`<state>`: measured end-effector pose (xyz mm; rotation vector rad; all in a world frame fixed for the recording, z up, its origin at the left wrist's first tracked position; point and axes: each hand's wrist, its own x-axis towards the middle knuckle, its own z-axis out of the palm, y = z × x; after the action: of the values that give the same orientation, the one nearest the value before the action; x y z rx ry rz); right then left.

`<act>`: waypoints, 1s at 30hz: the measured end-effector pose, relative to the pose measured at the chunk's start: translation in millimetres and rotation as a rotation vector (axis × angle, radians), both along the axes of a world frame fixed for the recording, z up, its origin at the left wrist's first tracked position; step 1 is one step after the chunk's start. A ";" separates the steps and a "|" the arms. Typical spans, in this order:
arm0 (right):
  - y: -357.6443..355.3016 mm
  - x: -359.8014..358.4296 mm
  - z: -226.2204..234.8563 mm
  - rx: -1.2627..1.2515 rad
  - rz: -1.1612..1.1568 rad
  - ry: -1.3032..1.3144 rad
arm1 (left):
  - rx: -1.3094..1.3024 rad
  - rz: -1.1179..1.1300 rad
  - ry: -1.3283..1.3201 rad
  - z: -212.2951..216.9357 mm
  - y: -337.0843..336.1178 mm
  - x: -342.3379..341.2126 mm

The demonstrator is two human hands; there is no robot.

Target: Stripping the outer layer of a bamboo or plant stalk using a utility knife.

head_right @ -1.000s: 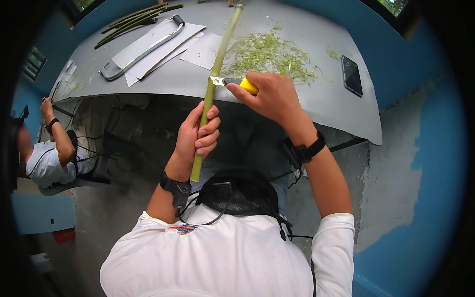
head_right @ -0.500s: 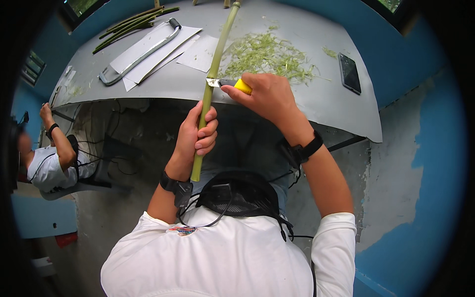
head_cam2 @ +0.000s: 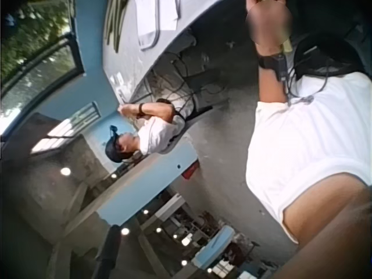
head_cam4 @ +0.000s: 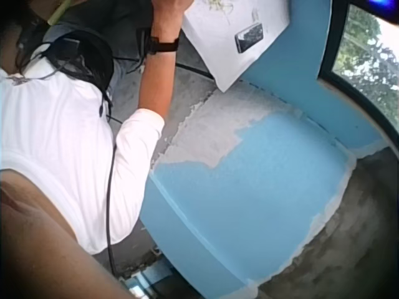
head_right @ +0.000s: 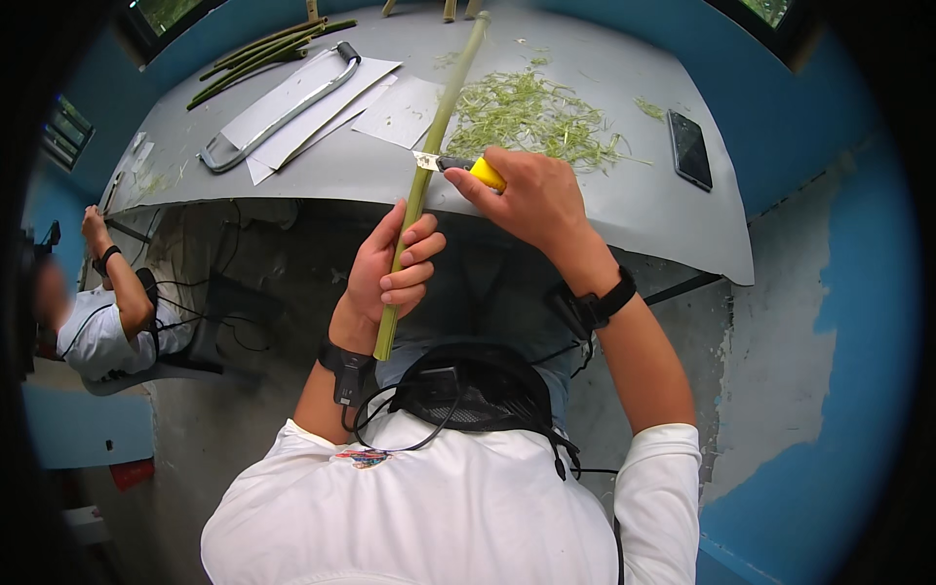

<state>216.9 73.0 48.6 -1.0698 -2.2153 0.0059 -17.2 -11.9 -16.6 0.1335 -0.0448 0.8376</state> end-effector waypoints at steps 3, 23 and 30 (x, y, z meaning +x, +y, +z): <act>-1.3 -0.3 1.2 0.011 0.001 0.021 | 0.020 0.009 0.127 -1.3 2.5 0.3; 5.4 -7.0 0.7 -0.083 -0.072 0.079 | 0.054 0.142 0.548 10.2 -3.1 -6.0; 0.4 -7.7 7.4 -0.088 0.035 -0.085 | -0.017 0.141 0.450 14.1 -4.0 -4.2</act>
<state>209.1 73.4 56.0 -1.0972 -2.3288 0.0754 -21.4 -15.9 -2.6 0.3094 0.3977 0.9318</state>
